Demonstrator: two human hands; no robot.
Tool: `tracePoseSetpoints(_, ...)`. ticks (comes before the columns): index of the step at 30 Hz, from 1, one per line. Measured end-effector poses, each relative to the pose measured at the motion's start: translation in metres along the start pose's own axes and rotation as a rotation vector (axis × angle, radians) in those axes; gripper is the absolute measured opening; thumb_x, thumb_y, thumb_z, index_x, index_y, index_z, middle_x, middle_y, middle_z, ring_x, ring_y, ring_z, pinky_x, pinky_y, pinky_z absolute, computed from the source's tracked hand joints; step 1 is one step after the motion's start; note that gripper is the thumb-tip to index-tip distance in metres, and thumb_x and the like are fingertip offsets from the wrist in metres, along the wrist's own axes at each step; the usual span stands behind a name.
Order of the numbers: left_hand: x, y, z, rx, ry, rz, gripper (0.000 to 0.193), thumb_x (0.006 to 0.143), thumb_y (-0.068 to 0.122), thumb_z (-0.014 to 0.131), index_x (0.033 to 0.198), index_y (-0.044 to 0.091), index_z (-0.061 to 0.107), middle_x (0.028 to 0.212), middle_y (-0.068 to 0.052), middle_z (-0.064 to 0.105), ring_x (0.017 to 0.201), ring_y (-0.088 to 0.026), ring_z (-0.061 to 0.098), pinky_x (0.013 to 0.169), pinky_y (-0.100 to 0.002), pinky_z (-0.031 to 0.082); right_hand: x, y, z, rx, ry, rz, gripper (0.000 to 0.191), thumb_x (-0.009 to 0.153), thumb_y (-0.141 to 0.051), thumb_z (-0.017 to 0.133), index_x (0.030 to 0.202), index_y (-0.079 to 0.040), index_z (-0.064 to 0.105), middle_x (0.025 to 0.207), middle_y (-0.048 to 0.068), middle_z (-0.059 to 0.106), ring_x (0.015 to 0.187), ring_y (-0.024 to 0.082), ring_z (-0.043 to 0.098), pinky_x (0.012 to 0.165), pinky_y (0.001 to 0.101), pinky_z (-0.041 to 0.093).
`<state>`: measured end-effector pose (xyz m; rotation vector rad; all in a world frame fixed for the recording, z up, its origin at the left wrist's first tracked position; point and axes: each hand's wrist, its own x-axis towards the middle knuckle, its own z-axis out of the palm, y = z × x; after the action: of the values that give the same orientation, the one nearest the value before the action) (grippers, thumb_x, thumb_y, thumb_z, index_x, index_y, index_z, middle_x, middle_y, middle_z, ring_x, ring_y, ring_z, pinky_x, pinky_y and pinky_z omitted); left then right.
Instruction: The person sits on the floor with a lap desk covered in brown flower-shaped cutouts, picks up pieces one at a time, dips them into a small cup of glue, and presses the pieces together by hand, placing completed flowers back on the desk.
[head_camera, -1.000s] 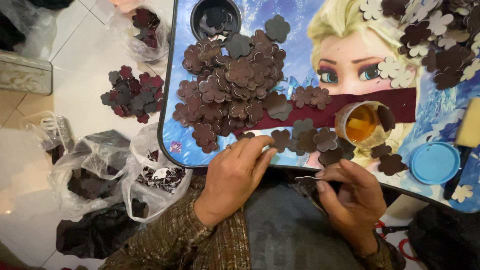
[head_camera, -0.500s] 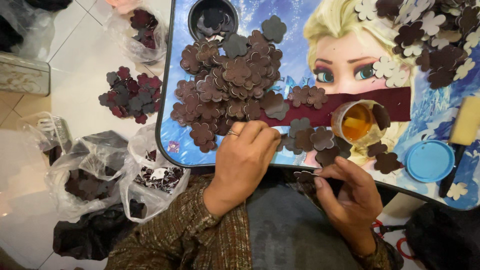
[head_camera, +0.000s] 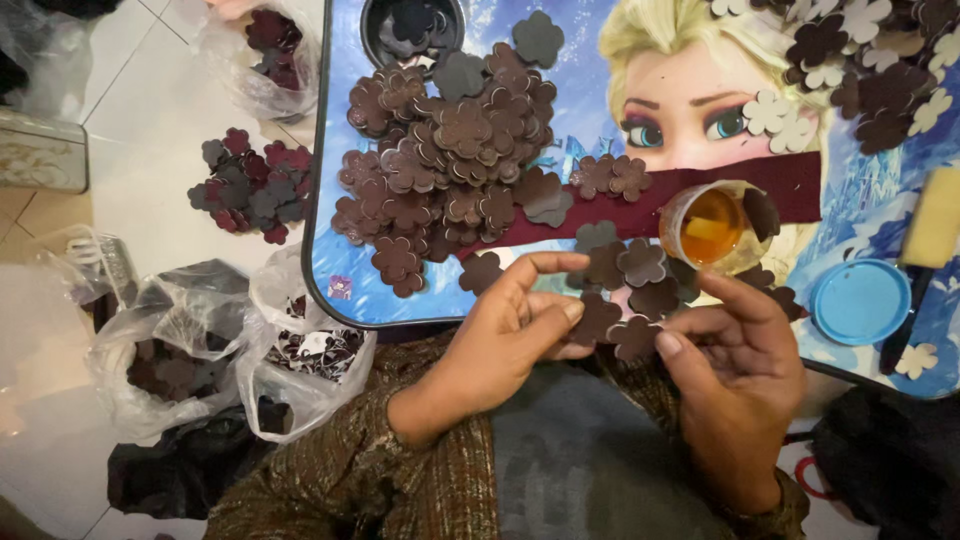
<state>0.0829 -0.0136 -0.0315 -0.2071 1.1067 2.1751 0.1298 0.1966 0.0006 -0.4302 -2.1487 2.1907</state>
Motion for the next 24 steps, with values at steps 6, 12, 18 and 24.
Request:
tracePoseSetpoints(6, -0.003, 0.008, 0.008, 0.04, -0.002, -0.074, 0.05, 0.109, 0.026, 0.049, 0.156, 0.012, 0.04, 0.122, -0.009, 0.063, 0.102, -0.014, 0.066, 0.093, -0.035, 0.06, 0.005, -0.009, 0.011, -0.052, -0.073, 0.029, 0.061, 0.09, 0.014, 0.064, 0.148, 0.003, 0.048, 0.096, 0.01, 0.069, 0.083, 0.006, 0.061, 0.073, 0.0179, 0.048)
tracePoseSetpoints(12, -0.003, 0.011, 0.009, 0.026, -0.022, -0.104, 0.051, 0.109, 0.032, 0.046, 0.156, 0.014, 0.04, 0.125, -0.012, 0.064, 0.104, -0.018, 0.068, 0.094, -0.037, 0.06, 0.008, -0.007, 0.015, -0.059, -0.08, 0.055, 0.06, 0.091, 0.013, 0.065, 0.147, 0.003, 0.047, 0.096, 0.009, 0.069, 0.084, 0.006, 0.063, 0.074, 0.018, 0.05)
tracePoseSetpoints(18, -0.002, 0.01, 0.01, 0.039, -0.006, -0.089, 0.051, 0.108, 0.03, 0.047, 0.156, 0.014, 0.039, 0.124, -0.011, 0.063, 0.104, -0.018, 0.069, 0.094, -0.037, 0.06, 0.008, -0.005, 0.018, -0.1, -0.063, 0.066, 0.061, 0.089, 0.011, 0.066, 0.147, 0.003, 0.048, 0.095, 0.009, 0.069, 0.078, 0.004, 0.061, 0.068, 0.017, 0.048)
tracePoseSetpoints(24, -0.003, 0.008, 0.008, 0.062, 0.012, -0.083, 0.05, 0.109, 0.028, 0.047, 0.156, 0.014, 0.039, 0.12, -0.009, 0.064, 0.1, -0.015, 0.068, 0.09, -0.035, 0.06, 0.006, -0.002, 0.02, -0.123, -0.064, 0.038, 0.061, 0.09, 0.01, 0.066, 0.148, 0.003, 0.047, 0.094, 0.009, 0.07, 0.074, 0.002, 0.058, 0.066, 0.0157, 0.046)
